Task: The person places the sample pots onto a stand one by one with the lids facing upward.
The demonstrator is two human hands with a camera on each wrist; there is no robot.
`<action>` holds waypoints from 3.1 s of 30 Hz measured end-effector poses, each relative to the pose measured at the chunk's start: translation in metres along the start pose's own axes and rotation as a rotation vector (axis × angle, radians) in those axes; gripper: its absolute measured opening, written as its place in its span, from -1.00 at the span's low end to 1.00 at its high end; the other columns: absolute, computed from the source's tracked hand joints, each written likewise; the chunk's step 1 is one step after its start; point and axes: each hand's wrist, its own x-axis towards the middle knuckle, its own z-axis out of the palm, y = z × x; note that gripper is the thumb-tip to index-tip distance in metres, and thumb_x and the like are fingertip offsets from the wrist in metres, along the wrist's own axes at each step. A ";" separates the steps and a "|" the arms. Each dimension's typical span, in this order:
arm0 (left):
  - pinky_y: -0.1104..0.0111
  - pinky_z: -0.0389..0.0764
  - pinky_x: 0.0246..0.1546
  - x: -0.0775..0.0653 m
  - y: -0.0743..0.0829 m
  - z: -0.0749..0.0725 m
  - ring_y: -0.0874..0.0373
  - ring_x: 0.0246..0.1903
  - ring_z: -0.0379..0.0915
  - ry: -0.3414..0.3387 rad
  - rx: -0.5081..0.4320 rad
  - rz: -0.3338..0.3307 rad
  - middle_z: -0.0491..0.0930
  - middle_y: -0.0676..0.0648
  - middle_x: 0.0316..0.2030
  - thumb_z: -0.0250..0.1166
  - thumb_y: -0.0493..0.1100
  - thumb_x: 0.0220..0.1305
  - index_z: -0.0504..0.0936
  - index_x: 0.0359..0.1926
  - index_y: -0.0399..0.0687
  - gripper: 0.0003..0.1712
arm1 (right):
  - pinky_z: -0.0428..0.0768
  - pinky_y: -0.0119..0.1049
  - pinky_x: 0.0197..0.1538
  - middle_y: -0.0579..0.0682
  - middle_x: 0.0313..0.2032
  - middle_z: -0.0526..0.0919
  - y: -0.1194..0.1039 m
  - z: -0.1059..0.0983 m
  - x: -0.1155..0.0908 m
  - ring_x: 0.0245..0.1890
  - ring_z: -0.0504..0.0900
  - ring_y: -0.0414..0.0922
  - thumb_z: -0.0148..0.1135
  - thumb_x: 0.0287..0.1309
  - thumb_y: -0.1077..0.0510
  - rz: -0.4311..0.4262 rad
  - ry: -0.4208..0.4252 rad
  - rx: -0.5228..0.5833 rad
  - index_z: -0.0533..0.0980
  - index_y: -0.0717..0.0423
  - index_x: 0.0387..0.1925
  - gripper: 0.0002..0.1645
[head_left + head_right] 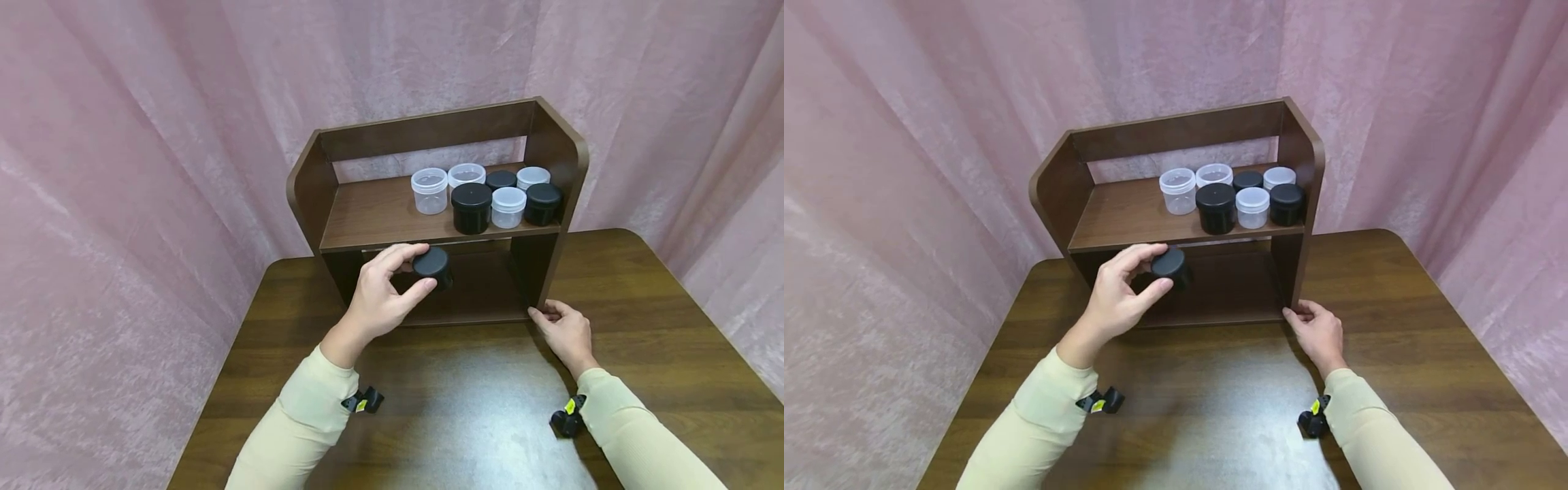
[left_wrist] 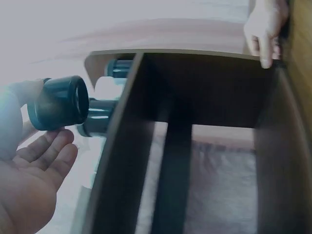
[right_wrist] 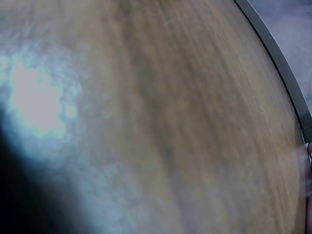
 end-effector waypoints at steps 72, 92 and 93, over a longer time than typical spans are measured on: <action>0.48 0.60 -0.21 0.077 -0.051 0.016 0.13 -0.28 0.59 0.116 0.105 -0.219 0.59 -0.11 -0.25 0.50 -0.13 0.04 0.62 0.03 -0.18 -0.50 | 0.56 -0.08 -0.19 0.18 -0.23 0.70 0.003 -0.007 0.000 -0.25 0.67 0.06 0.22 0.17 -0.27 0.003 -0.006 0.013 0.53 0.26 0.06 -0.28; 0.22 0.55 -0.58 -0.006 -0.066 0.006 0.12 -0.60 0.47 0.523 0.142 0.037 0.59 -0.09 -0.56 0.37 -0.38 0.07 0.65 -0.47 -0.23 -0.95 | 0.55 -0.08 -0.19 0.17 -0.26 0.71 0.002 0.000 0.010 -0.27 0.67 0.05 0.24 0.17 -0.23 -0.026 -0.015 0.013 0.55 0.26 0.03 -0.33; 0.24 0.55 -0.58 -0.013 -0.068 0.002 0.13 -0.60 0.47 0.500 0.149 0.022 0.59 -0.08 -0.57 0.37 -0.38 0.07 0.65 -0.48 -0.22 -0.94 | 0.55 -0.08 -0.19 0.18 -0.25 0.71 0.002 0.001 0.010 -0.26 0.67 0.05 0.23 0.18 -0.23 -0.026 -0.019 0.013 0.55 0.27 0.04 -0.33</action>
